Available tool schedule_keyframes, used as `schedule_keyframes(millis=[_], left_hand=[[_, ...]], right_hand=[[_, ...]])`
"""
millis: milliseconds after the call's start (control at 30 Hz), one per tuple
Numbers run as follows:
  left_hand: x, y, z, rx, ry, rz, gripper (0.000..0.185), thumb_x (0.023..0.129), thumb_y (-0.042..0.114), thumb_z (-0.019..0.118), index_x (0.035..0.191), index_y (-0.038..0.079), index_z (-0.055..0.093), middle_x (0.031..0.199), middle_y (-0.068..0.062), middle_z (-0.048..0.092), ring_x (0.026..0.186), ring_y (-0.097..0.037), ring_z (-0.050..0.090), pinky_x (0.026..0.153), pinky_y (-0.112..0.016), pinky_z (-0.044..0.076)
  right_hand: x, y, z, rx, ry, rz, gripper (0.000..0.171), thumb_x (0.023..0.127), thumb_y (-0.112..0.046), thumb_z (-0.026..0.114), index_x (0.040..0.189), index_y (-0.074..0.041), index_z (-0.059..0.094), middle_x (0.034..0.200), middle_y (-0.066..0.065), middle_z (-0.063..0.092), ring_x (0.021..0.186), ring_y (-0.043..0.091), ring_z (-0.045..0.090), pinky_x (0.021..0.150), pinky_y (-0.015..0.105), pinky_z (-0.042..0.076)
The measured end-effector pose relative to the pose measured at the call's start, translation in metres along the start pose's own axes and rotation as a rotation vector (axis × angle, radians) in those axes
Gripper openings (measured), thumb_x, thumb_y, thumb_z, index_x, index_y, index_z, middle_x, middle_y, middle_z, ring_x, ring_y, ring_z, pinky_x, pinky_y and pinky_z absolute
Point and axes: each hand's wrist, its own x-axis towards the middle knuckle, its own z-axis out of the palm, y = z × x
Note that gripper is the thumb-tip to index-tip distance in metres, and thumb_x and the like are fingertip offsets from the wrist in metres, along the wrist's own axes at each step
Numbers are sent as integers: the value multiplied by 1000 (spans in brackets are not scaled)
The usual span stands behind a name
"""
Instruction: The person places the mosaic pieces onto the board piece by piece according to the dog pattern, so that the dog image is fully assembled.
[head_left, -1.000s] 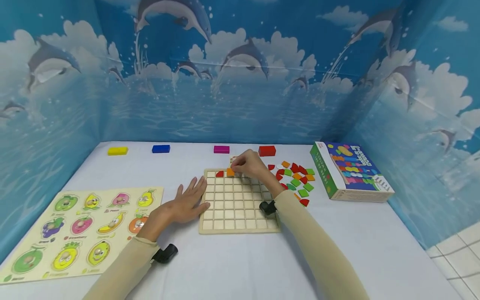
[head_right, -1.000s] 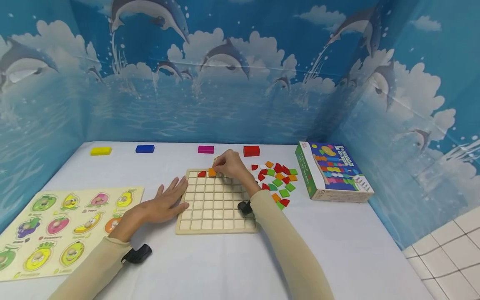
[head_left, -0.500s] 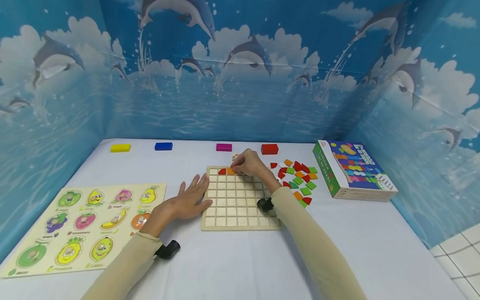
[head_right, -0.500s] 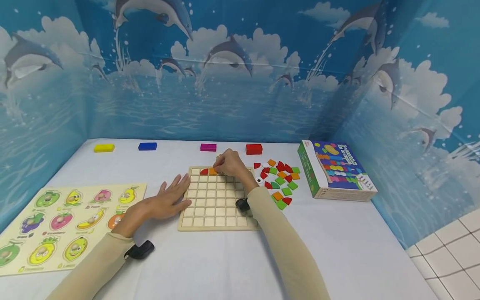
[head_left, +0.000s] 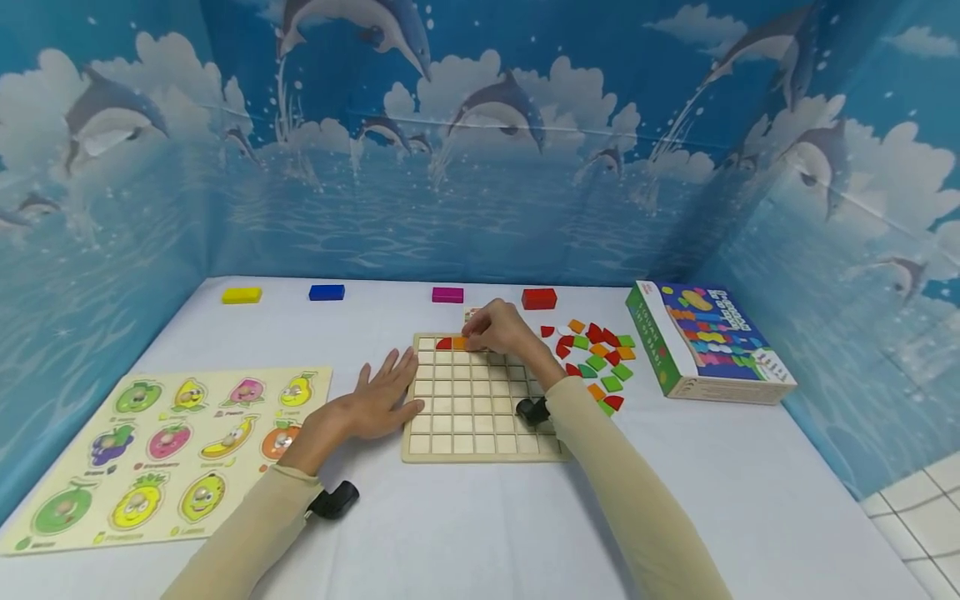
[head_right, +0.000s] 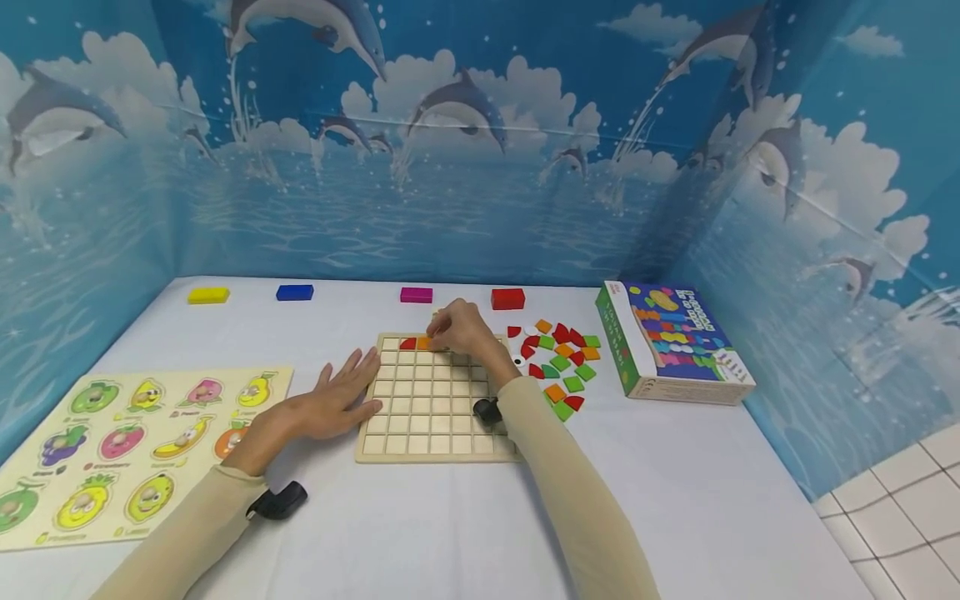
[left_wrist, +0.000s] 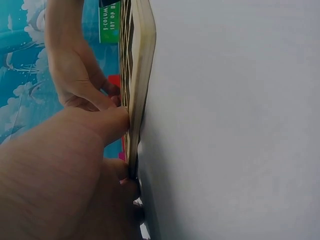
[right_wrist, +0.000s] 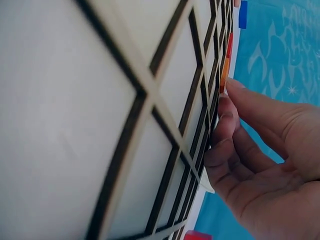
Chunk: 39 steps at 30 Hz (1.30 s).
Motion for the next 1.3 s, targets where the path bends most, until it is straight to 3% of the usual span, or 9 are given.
schedule_keyframes(millis=[200, 333, 433, 600, 767, 1000, 1300], left_hand=[[-4, -1, -1, -17, 11, 14, 83, 114, 45, 46, 173, 5, 2, 181, -10, -7, 167, -34, -15, 129, -66, -13], [-6, 0, -3, -27, 13, 29, 84, 114, 46, 46, 172, 5, 2, 181, -9, -8, 166, -33, -15, 129, -65, -14], [-4, -1, -1, -15, 11, 31, 82, 114, 43, 45, 172, 5, 1, 181, -10, -9, 166, -32, -15, 129, -64, -13], [3, -5, 1, -3, 4, 15, 83, 114, 43, 46, 173, 6, 1, 181, -10, -8, 167, -32, -14, 130, -64, -11], [4, -7, 1, 0, 12, 14, 85, 113, 45, 48, 173, 5, 3, 181, -11, -7, 167, -33, -13, 130, -65, -11], [1, -2, 1, -29, 7, 36, 83, 114, 45, 46, 173, 6, 1, 181, -9, -8, 167, -31, -14, 129, -64, -12], [-3, -2, -3, -23, 3, 29, 84, 114, 46, 46, 172, 6, 0, 181, -8, -9, 166, -31, -16, 129, -64, -13]], right_hand=[[-6, 7, -15, 20, -64, -54, 23, 98, -7, 80, 119, 3, 81, 106, 14, 81, 96, 25, 74, 86, 38, 63], [-18, 20, -38, -10, -106, -163, 27, 100, -5, 77, 125, 5, 77, 110, 16, 80, 99, 29, 74, 89, 41, 64], [-30, 35, -57, -27, -92, -172, 28, 99, -3, 77, 126, 6, 76, 108, 17, 79, 99, 32, 74, 87, 39, 63], [-48, 61, -79, -83, -17, -87, 28, 100, -6, 77, 126, 5, 77, 113, 18, 79, 101, 34, 69, 75, 30, 59], [-49, 78, -87, -120, 25, -28, 28, 99, -7, 78, 125, 4, 77, 117, 19, 77, 102, 34, 66, 76, 30, 56], [-40, 94, -92, -109, 16, 65, 33, 100, -9, 77, 131, 3, 75, 121, 22, 73, 101, 33, 64, 77, 30, 56], [-29, 95, -91, -107, -2, 83, 22, 98, -7, 80, 117, 4, 80, 90, 13, 69, 82, 25, 55, 68, 30, 48]])
